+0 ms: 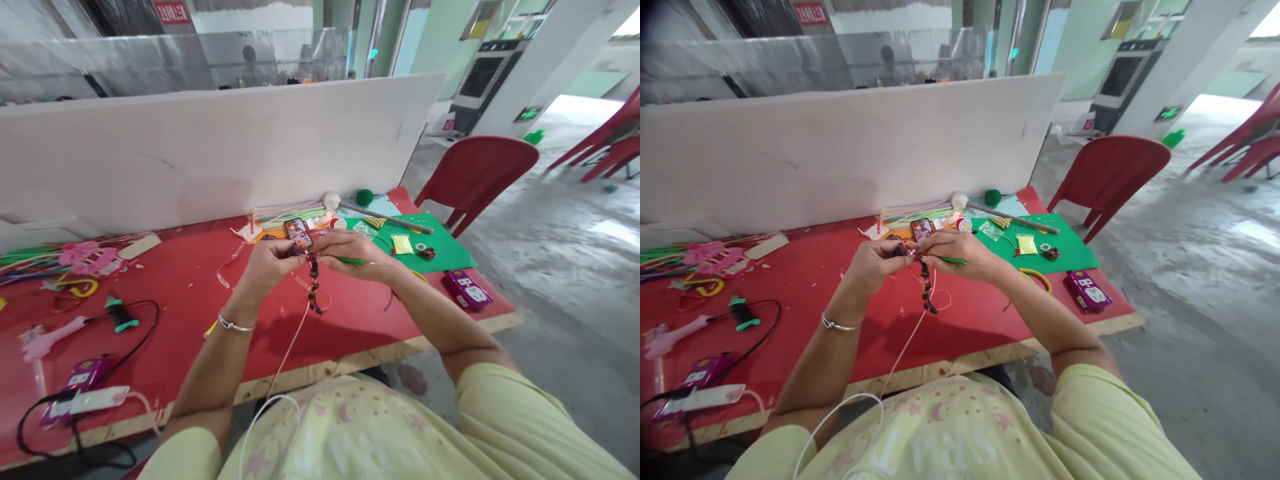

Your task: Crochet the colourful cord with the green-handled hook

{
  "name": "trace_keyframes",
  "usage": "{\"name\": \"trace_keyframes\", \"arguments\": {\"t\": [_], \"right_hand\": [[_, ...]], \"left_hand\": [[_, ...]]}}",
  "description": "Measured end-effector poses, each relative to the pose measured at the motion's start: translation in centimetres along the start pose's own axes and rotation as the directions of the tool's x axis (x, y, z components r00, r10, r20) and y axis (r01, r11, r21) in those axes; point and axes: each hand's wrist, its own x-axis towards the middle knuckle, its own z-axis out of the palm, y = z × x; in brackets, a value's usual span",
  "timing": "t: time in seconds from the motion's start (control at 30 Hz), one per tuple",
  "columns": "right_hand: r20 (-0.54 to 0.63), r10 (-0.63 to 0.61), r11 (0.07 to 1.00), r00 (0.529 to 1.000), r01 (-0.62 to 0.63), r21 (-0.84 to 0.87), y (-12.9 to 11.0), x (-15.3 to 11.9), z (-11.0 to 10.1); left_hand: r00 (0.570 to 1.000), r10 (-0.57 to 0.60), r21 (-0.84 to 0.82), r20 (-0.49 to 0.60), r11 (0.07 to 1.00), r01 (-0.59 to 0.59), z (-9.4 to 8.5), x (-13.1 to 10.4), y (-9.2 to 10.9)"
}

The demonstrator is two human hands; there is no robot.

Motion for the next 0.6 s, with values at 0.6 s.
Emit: {"name": "trace_keyframes", "arguments": {"t": [0.6], "right_hand": [[-0.386,0.698,0.618,0.603,-0.236,0.750,0.9,-0.9,9.6]], "left_hand": [[0.959,0.015,-0.344,-0.282,0.932,-0.116,3.9,-0.3,-2.7]]}}
